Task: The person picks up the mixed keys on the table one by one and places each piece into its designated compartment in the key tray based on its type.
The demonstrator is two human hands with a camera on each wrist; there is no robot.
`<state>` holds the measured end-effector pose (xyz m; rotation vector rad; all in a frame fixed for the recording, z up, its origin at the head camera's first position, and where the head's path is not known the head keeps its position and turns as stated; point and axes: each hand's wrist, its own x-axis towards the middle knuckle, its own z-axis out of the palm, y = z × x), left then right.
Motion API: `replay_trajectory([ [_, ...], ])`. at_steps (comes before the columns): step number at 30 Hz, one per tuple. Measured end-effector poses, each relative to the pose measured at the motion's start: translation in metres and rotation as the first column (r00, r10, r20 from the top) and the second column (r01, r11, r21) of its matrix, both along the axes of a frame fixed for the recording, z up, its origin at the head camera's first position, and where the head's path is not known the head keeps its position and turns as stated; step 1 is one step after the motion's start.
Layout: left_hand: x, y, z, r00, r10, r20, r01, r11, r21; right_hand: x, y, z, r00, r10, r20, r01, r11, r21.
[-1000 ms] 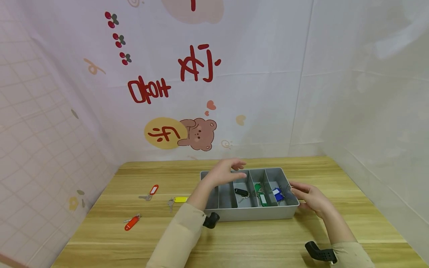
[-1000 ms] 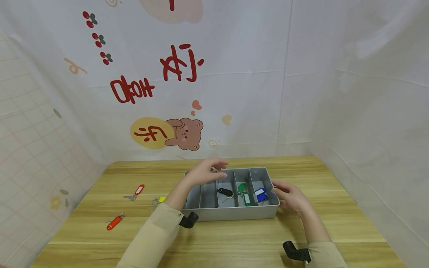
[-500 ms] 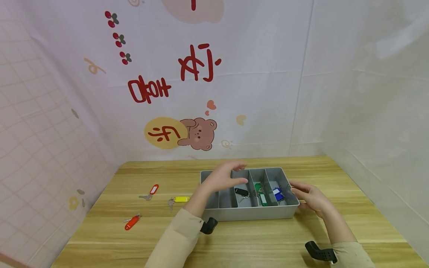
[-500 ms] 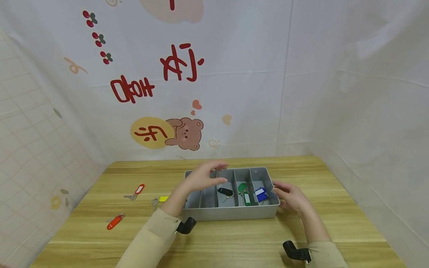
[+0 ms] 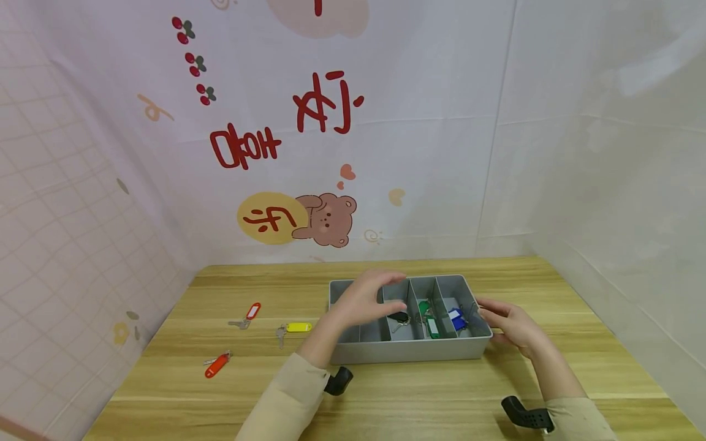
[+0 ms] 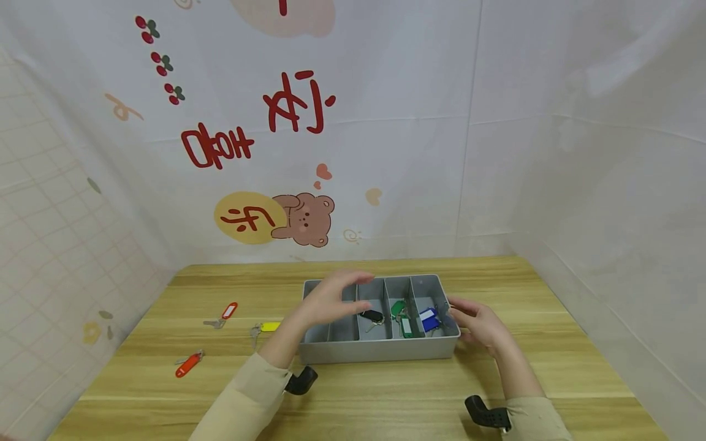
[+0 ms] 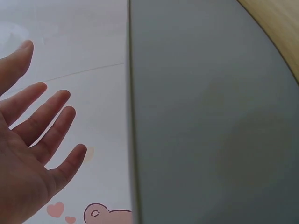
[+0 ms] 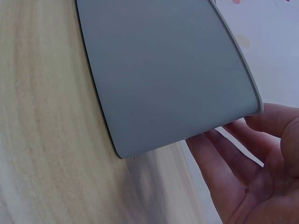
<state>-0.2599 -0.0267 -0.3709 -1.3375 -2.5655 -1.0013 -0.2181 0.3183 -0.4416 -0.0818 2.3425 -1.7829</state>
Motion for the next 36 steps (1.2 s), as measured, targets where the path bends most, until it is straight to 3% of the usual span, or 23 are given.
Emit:
replay_trajectory([
  [15, 0.01, -0.018, -0.006, 0.987, 0.066, -0.147, -0.069, 0.998, -0.01, 0.0, 0.0, 0.001, 1.0, 0.0, 0.002, 0.0, 1.0, 0.001],
  [36, 0.006, -0.072, -0.02, 0.971, 0.164, -0.176, -0.157, 0.986, 0.048, 0.0, -0.001, 0.003, 1.0, 0.004, -0.011, -0.004, 1.0, -0.013],
])
